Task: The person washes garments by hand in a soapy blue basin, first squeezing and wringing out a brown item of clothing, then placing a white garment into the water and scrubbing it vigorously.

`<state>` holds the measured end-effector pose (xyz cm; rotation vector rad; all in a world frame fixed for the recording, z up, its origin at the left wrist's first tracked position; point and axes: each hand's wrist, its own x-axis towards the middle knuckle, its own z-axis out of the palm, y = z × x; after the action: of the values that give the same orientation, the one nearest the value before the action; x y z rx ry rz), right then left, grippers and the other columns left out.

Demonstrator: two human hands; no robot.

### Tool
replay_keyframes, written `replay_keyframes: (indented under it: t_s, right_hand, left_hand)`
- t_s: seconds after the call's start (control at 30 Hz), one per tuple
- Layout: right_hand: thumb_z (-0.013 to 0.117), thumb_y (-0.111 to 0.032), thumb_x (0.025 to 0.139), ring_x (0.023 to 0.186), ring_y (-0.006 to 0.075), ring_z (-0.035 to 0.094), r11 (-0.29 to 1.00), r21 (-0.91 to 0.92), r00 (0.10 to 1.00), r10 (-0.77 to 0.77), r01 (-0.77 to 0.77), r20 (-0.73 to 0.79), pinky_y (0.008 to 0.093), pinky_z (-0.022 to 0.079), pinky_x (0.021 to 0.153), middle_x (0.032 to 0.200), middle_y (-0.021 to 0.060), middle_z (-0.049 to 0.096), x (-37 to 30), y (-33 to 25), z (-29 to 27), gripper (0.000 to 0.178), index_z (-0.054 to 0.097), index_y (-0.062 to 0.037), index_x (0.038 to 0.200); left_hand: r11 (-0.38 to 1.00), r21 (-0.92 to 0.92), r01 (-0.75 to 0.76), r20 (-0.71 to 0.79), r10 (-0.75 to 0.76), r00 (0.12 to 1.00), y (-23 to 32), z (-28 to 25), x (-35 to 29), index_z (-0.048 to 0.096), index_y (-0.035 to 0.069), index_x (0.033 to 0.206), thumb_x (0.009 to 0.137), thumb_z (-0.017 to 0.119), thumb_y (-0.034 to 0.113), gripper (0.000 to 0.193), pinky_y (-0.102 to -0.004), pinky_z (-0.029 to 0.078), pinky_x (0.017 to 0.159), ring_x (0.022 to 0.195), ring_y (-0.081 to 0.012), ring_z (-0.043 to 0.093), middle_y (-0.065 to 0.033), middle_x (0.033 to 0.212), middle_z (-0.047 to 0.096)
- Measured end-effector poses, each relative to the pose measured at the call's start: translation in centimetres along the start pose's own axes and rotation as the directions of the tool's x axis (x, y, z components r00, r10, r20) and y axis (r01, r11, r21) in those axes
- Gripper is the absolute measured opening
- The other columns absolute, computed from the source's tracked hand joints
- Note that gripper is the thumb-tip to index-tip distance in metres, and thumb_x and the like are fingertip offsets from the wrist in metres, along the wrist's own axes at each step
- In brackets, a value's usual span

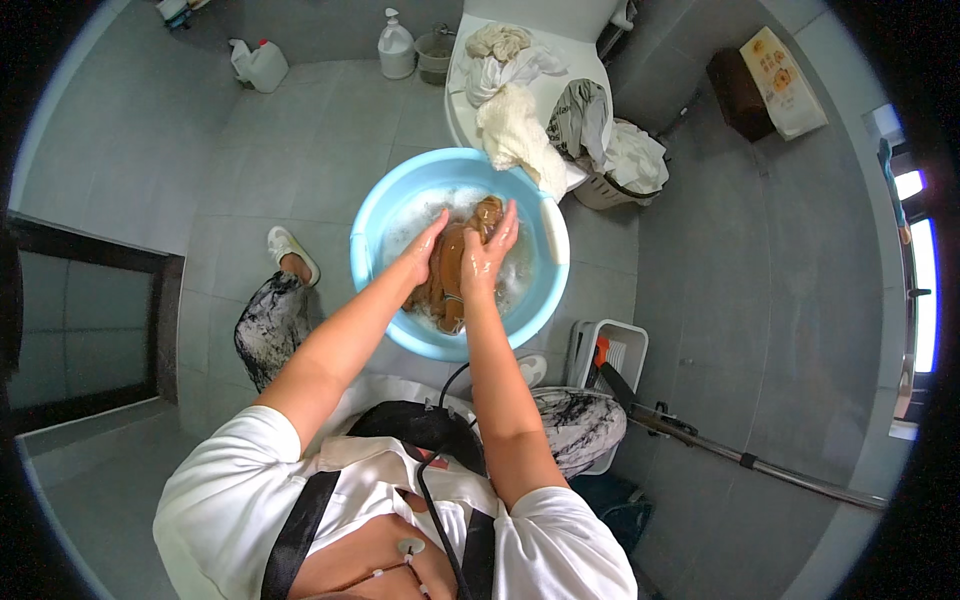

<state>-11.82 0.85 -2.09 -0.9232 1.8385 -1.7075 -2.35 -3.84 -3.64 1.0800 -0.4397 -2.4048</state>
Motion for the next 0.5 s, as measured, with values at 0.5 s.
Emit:
replay_keyframes:
  t_s: [0.5]
  right_hand:
    - [0.056, -0.032, 0.08, 0.077, 0.0374, 0.057, 0.847, -0.531, 0.994, 0.082, -0.032, 0.071, 0.0408, 0.043, 0.074, 0.081, 0.023, 0.059, 1.6, -0.7, -3.0, 0.031, 0.058, -0.0016, 0.087]
  left_hand:
    - [0.64, 0.671, -0.375, -0.014, 0.516, 0.856, -2.2, 1.7, 1.1, 0.057, -0.002, 0.08, 0.09, 0.042, 0.036, 0.042, -0.0321, 0.04, 0.061, 0.065, -0.0151, 0.047, -0.0074, 0.07, 0.053]
